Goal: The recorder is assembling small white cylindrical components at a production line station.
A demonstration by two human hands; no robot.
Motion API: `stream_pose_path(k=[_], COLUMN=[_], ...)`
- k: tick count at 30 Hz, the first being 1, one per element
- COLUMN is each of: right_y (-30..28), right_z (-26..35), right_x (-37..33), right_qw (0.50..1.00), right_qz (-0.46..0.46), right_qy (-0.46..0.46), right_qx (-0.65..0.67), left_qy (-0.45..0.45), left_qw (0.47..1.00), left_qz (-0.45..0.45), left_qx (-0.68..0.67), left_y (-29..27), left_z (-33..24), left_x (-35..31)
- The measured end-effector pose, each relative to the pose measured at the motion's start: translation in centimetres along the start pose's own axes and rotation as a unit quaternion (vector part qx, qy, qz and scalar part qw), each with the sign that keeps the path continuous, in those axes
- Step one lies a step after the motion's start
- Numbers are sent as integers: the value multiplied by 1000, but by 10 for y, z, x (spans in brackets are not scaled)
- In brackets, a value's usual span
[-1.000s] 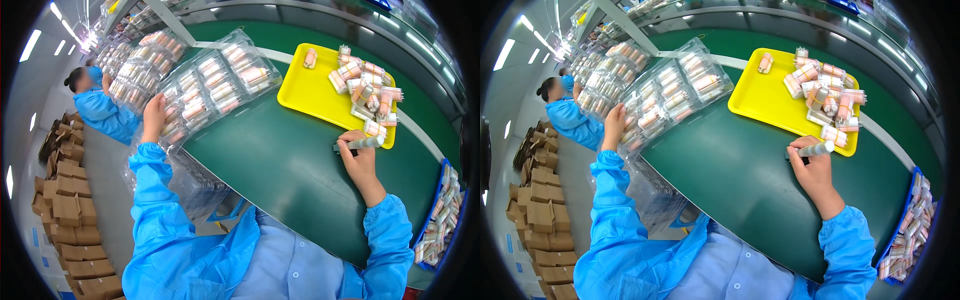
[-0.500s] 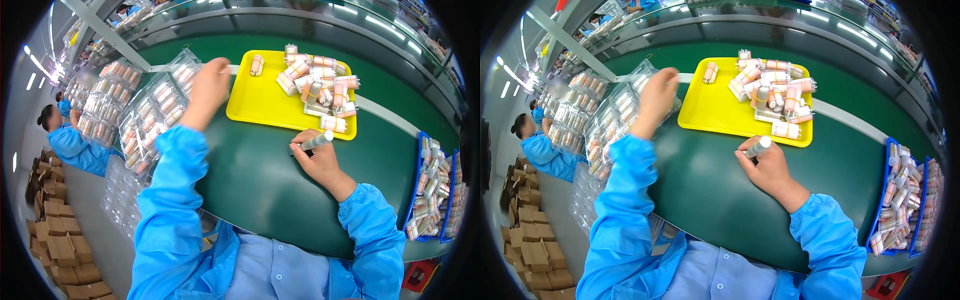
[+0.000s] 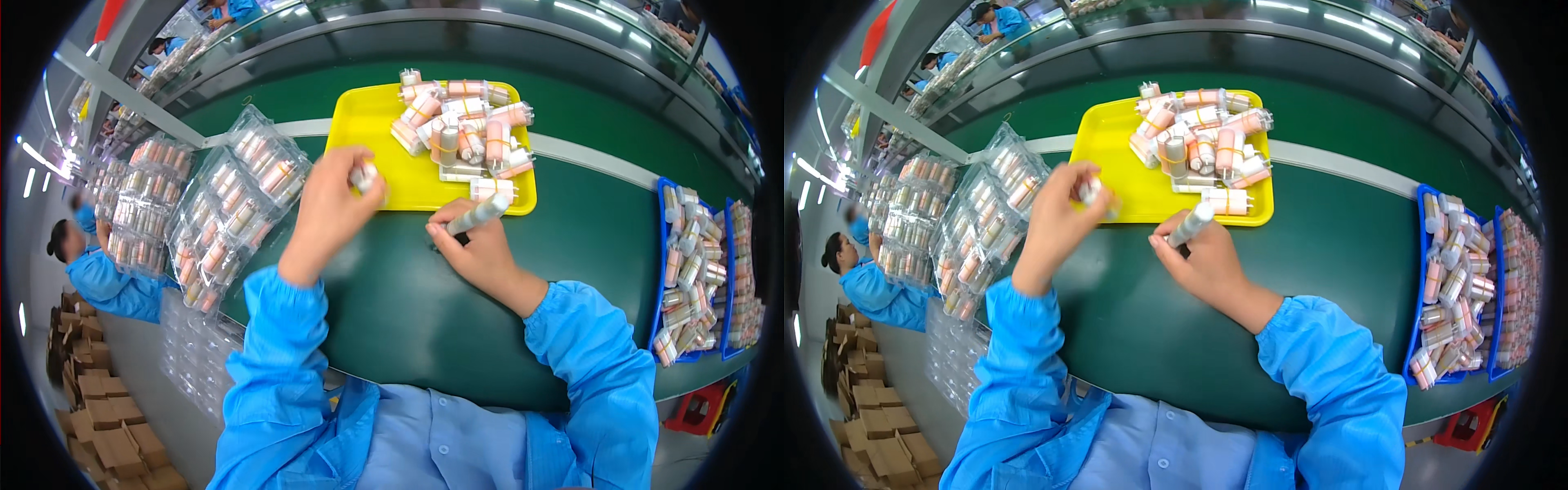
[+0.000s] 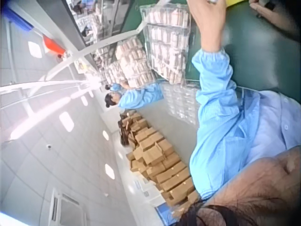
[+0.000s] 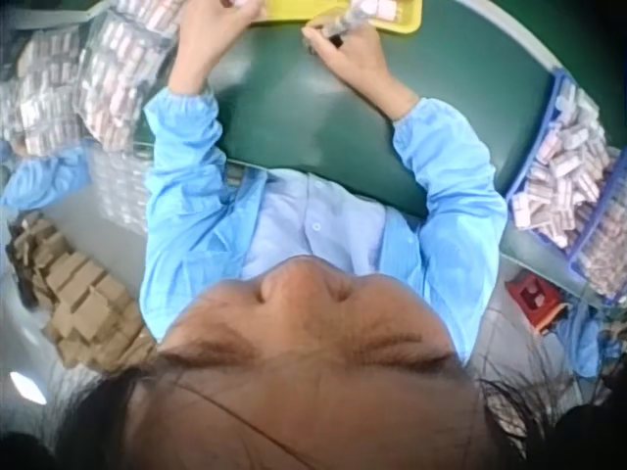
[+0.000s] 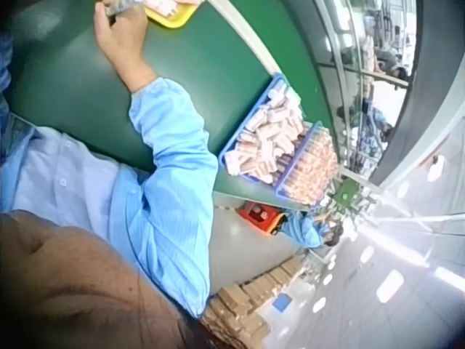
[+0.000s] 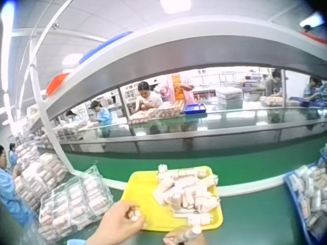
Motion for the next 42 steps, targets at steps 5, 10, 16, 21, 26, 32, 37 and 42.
stream_pose_path(k=[5, 10, 16, 21, 26, 32, 37, 42], right_y=[-6, -1, 0, 2, -1, -7, -5, 0], right_z=[29, 28, 28, 28, 27, 26, 25, 25], right_x=[10, 6, 7, 7, 7, 12, 8, 5], right_qw=[996, 999, 1000, 1000, 997, 993, 997, 996], right_qz=[-33, 9, 4, 15, 8, 6, 37, 45], right_qy=[-62, -36, 23, 19, 66, 67, 65, 65], right_qx=[50, 33, 7, -18, 47, 95, 34, 47], left_qy=[-18, -5, 7, -34, -36, -35, -44, -14], left_qw=[983, 976, 973, 987, 985, 948, 946, 963], left_qz=[79, 42, 60, 59, 61, 110, 124, 93], left_qx=[-163, -213, -221, -147, -158, -295, -297, -253], left_y=[22, 36, 39, 45, 49, 51, 52, 51], left_z=[-22, -15, -13, -14, -11, -15, -10, -10], left_x=[-71, -82, -84, -89, -89, -92, -93, -91])
Point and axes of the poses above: each hand's wrist, its own x-axis towards the middle knuckle, its own y-axis out of the palm, z = x × y, the point moved 3 cm from there along x, towards the middle knuckle, and after that the axes turned 1 degree about -z, right-handed, at the moved point
